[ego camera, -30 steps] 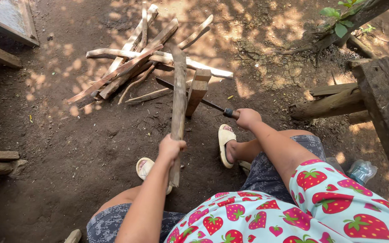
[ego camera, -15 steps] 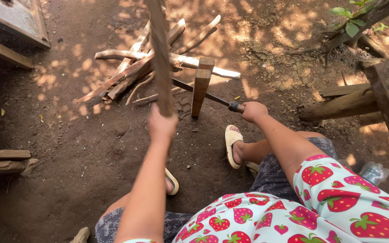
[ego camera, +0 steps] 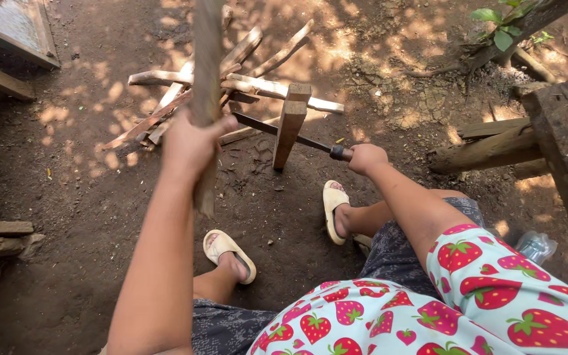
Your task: The person splits pieces of wood using a machete by striking a piece of wood against the blade and hitting the blade with another piece of wood.
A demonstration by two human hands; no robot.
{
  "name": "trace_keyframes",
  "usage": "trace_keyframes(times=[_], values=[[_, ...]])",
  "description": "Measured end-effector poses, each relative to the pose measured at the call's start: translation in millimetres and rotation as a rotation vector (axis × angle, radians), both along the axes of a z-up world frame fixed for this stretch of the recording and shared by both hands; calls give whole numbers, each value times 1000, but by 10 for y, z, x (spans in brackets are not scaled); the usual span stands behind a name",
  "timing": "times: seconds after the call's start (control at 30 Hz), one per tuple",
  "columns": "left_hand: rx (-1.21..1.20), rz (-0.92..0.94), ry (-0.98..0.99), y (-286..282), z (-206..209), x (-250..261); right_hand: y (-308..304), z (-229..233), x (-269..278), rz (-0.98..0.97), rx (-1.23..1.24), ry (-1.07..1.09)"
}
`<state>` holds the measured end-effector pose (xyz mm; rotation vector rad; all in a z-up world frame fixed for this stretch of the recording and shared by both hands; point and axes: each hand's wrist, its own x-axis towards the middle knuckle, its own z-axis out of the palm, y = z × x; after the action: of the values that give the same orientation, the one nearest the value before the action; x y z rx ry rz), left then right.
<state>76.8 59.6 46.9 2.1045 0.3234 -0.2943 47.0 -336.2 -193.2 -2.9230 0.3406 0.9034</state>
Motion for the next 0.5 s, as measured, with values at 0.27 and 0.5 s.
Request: trace_keyframes(times=[0.27,0.5], values=[[96,239,-563,-123,-111,-112,93,50,154,18,-38,21],[518,-97,372,-590,-2302,-770,279,214,347,138,-126,109]])
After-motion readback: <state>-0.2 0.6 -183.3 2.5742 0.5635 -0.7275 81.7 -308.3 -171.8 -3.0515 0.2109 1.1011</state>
